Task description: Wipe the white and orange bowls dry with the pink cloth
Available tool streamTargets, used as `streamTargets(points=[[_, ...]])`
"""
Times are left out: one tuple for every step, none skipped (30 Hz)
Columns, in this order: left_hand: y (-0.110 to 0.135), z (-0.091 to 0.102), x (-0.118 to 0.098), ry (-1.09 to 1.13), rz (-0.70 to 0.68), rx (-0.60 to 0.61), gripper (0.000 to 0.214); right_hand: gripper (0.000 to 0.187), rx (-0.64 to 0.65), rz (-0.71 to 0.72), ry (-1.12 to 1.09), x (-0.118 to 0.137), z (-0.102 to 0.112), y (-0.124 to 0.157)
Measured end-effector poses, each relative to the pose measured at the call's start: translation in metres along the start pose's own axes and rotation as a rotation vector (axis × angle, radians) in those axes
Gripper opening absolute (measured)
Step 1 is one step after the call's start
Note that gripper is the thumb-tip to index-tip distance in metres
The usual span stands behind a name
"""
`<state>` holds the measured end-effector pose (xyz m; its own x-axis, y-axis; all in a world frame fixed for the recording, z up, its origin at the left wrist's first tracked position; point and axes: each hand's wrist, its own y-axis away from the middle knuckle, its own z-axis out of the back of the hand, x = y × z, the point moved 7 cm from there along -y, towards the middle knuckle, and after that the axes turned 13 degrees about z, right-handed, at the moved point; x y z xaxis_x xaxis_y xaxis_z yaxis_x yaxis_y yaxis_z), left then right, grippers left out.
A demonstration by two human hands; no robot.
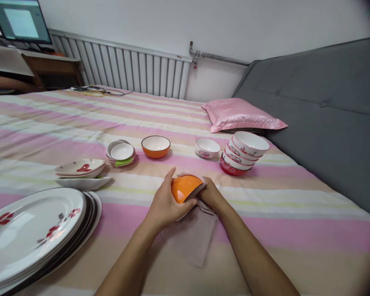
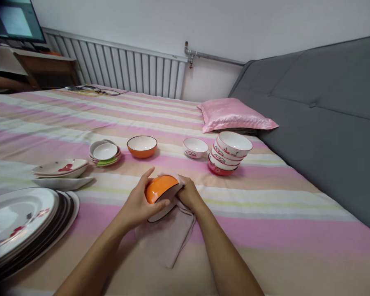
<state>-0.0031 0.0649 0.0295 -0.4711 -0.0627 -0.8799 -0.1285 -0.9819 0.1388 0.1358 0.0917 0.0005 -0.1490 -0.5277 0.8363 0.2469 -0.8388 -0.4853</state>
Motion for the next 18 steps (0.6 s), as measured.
streamTargets(points=[[0.000, 0.000, 0.000, 0.002, -0.012, 0.000, 0.100, 0.055, -0.005, 0.006, 0.003, 0.001, 0.000, 0.000], [0.000, 0.000, 0.000, 0.007, -0.029, 0.000, 0.100, 0.055, -0.011, 0.017, 0.016, 0.004, 0.002, 0.000], [0.000, 0.000, -0.001, 0.013, -0.051, 0.003, 0.100, 0.055, -0.012, 0.030, 0.039, 0.007, 0.004, -0.001], [0.001, 0.000, -0.002, 0.023, -0.073, 0.009, 0.100, 0.054, -0.009, 0.041, 0.076, 0.013, 0.007, -0.001], [0.002, -0.001, -0.003, 0.035, -0.096, 0.021, 0.100, 0.054, -0.009, 0.049, 0.130, 0.019, 0.010, -0.002], [0.002, -0.002, -0.004, 0.052, -0.116, 0.039, 0.100, 0.053, 0.000, 0.051, 0.201, 0.026, 0.014, -0.002], [0.003, -0.004, -0.004, 0.070, -0.134, 0.060, 0.100, 0.052, -0.008, 0.049, 0.290, 0.034, 0.019, -0.002], [0.004, -0.005, -0.005, 0.088, -0.150, 0.079, 0.100, 0.049, -0.027, 0.033, 0.403, 0.042, 0.024, -0.001], [0.004, -0.007, -0.005, 0.101, -0.163, 0.092, 0.100, 0.046, -0.039, 0.013, 0.519, 0.050, 0.029, 0.000], [0.005, -0.007, -0.005, 0.110, -0.174, 0.095, 0.099, 0.045, -0.048, -0.007, 0.628, 0.057, 0.031, 0.000], [0.005, -0.007, -0.005, 0.113, -0.180, 0.090, 0.099, 0.042, -0.066, -0.025, 0.724, 0.064, 0.033, 0.001], [0.004, -0.007, -0.004, 0.111, -0.182, 0.078, 0.099, 0.040, -0.074, -0.032, 0.800, 0.070, 0.031, 0.002], [0.004, -0.007, -0.003, 0.104, -0.178, 0.070, 0.099, 0.039, -0.076, -0.023, 0.854, 0.075, 0.028, 0.003], [0.003, -0.007, -0.002, 0.095, -0.168, 0.066, 0.099, 0.038, -0.068, -0.007, 0.891, 0.078, 0.023, 0.003], [0.002, -0.008, 0.000, 0.088, -0.156, 0.069, 0.100, 0.038, -0.050, 0.013, 0.915, 0.081, 0.016, 0.003], [0.001, -0.008, 0.001, 0.084, -0.147, 0.073, 0.099, 0.037, -0.026, 0.035, 0.932, 0.082, 0.010, 0.003], [0.001, -0.009, 0.002, 0.083, -0.142, 0.079, 0.099, 0.035, -0.001, 0.054, 0.945, 0.083, 0.003, 0.002], [0.001, -0.009, 0.003, 0.084, -0.142, 0.085, 0.099, 0.034, 0.025, 0.073, 0.955, 0.084, -0.002, 0.002]])
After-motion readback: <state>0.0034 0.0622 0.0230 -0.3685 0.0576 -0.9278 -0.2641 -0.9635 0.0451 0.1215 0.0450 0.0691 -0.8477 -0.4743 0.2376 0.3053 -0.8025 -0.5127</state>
